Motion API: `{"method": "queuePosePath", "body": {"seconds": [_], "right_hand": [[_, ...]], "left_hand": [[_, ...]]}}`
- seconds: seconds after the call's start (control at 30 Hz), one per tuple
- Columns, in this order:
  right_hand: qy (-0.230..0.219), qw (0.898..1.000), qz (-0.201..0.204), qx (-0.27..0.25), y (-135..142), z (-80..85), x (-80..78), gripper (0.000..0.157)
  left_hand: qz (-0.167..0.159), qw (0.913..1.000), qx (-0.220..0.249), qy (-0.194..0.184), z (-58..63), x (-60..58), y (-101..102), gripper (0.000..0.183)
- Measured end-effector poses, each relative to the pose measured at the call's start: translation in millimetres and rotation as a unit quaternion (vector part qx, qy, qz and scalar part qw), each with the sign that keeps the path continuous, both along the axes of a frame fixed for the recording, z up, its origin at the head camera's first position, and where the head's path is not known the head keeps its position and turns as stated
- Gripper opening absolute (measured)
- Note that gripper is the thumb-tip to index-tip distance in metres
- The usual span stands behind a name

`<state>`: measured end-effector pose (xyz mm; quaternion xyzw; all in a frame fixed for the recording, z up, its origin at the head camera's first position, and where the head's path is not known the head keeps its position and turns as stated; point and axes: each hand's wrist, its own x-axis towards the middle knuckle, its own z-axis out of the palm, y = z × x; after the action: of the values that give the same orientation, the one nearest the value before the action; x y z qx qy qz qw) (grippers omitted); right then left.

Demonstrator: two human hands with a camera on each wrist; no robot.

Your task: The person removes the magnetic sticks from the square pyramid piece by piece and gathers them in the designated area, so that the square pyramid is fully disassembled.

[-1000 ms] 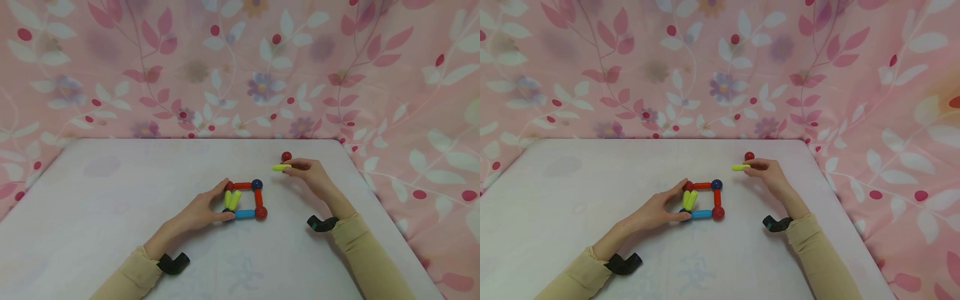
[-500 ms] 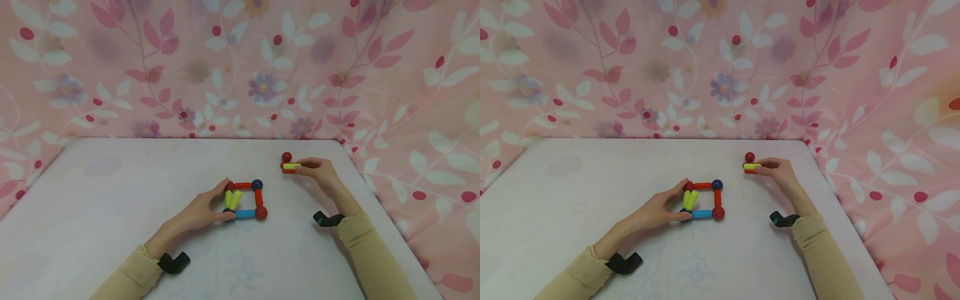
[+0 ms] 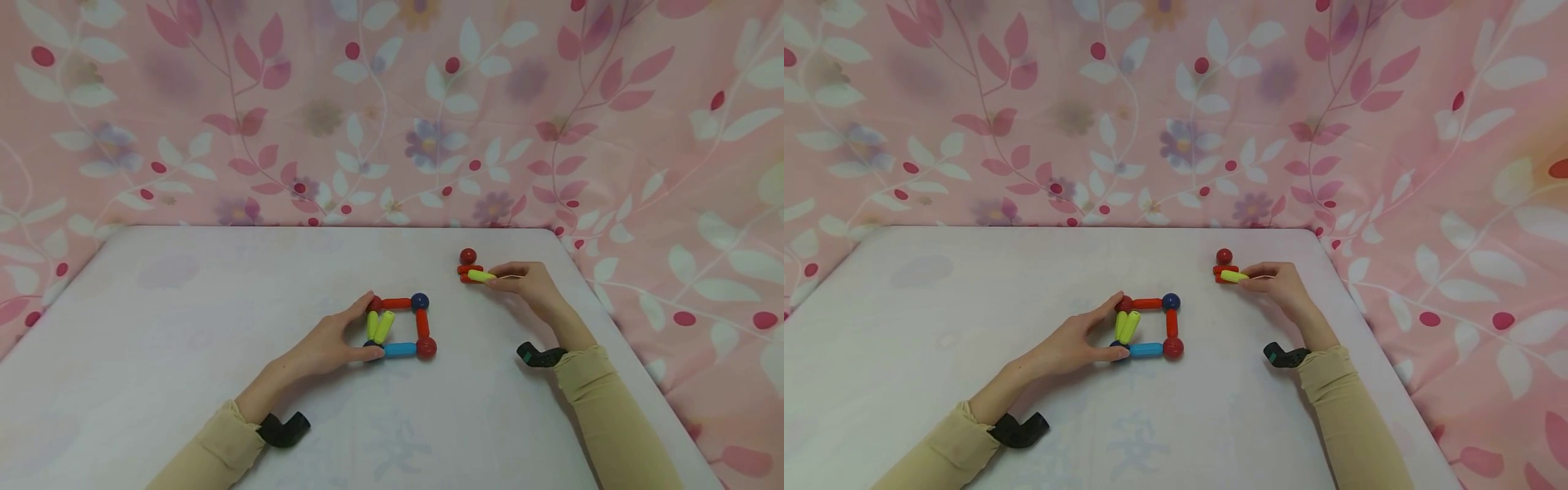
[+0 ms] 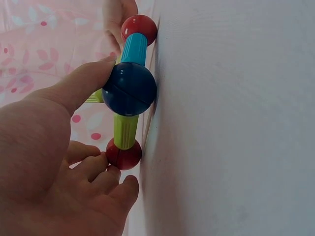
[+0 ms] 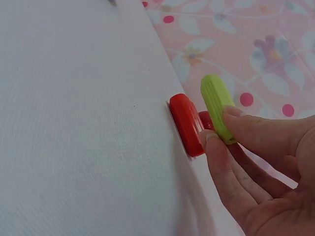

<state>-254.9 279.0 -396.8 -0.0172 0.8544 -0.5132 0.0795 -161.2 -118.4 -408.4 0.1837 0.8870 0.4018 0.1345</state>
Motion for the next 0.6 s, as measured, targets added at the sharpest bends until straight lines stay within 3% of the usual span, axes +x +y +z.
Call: {"method": "queuePosePath", "body": {"seconds": [0.6], "right_hand": [[-0.006,0.995,0.022,0.095,3.0,-9.7,-4.1,0.039]], "left_hand": [[0.004,1.0000,0.002,-0.004,-1.8,0.2,-0.3,0.101]]}}
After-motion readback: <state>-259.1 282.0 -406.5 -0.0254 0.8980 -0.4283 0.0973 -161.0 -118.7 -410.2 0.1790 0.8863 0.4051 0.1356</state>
